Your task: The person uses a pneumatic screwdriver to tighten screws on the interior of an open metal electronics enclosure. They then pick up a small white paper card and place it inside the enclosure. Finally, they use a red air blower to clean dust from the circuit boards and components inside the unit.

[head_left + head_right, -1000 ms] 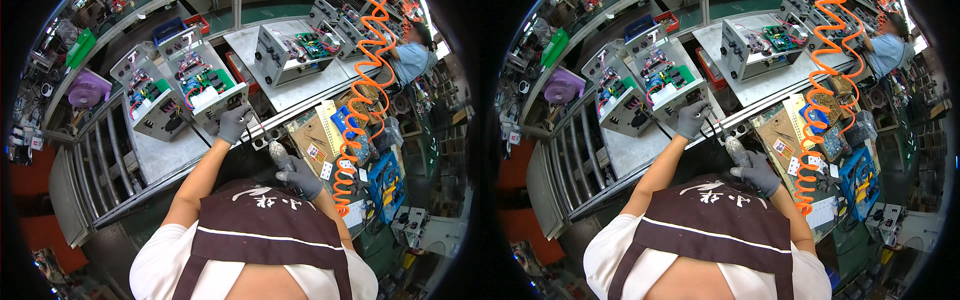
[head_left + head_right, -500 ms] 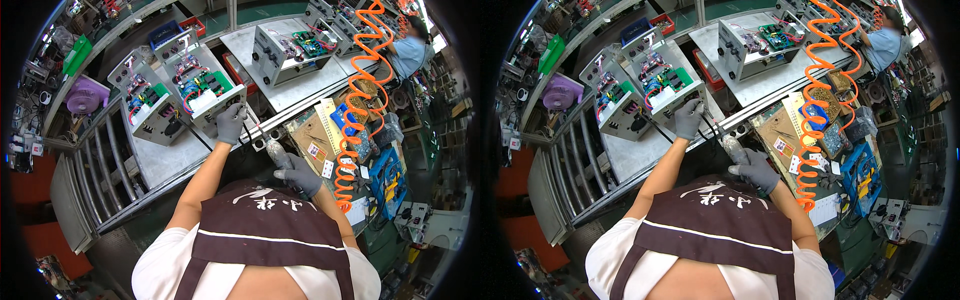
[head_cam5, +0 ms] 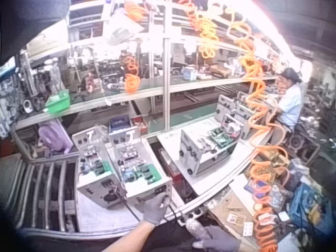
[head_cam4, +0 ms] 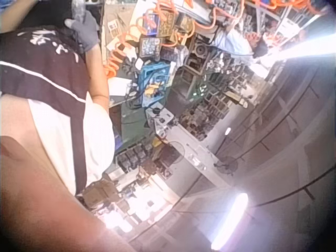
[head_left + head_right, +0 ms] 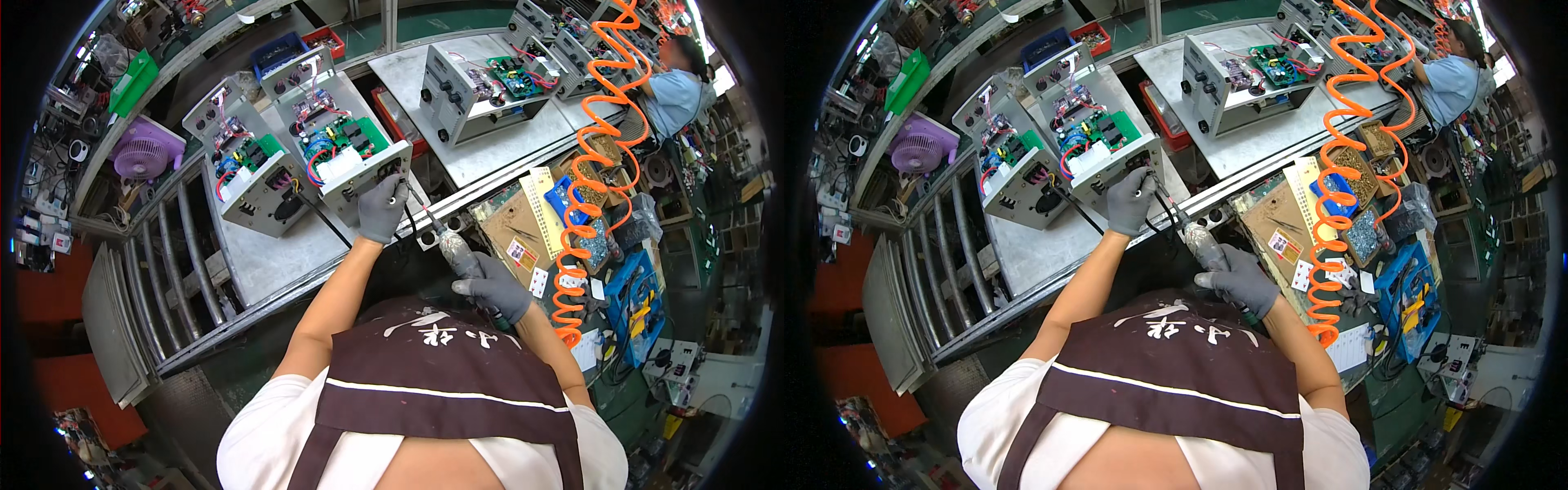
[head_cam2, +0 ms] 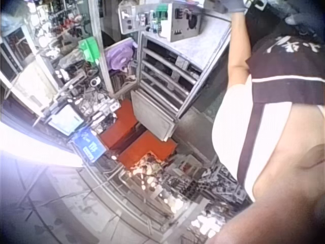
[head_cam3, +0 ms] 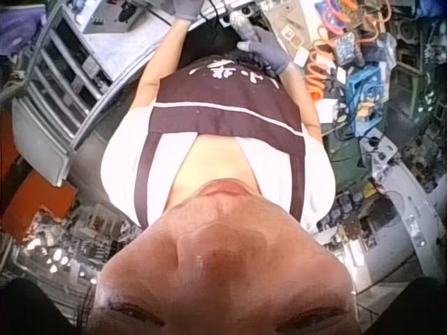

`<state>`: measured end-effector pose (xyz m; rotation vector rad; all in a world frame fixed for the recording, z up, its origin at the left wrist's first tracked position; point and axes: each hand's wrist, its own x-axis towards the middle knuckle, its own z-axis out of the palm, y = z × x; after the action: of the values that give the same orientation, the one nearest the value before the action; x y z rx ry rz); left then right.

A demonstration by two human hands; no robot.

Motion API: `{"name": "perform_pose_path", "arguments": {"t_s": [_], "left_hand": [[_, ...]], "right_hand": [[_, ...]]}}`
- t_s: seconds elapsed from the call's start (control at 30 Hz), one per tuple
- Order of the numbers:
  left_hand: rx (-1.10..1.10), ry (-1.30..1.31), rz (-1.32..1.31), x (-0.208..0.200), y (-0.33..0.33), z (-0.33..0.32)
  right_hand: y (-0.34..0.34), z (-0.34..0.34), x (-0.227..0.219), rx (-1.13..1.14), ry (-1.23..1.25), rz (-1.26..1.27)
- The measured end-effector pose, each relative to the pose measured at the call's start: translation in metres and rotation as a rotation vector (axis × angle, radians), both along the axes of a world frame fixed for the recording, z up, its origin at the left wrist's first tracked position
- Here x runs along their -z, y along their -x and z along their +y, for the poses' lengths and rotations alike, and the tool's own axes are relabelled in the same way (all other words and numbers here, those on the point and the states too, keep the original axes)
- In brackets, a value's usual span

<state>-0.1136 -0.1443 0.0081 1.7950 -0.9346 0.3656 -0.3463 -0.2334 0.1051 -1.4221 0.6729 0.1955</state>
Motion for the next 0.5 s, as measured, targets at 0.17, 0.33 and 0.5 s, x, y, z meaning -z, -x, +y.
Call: {"name": "perform_pose_path", "arguments": {"t_s": [0.17,0.33,0.5], "left_hand": [[0.052,-0.01,0.16,0.003,-0.002,0.001],[-0.008,-0.048,0.042,0.003,0.001,0.001],[-0.006,-0.064,-0.168,0.003,-0.002,0.003]], "right_hand": [[0.0,-0.003,0.002,-0.03,0.023,0.003],[-0.002,-0.004,0.0,-0.043,0.033,0.014],[-0.002,-0.012,-0.011,-0.071,-0.017,0.079]]}}
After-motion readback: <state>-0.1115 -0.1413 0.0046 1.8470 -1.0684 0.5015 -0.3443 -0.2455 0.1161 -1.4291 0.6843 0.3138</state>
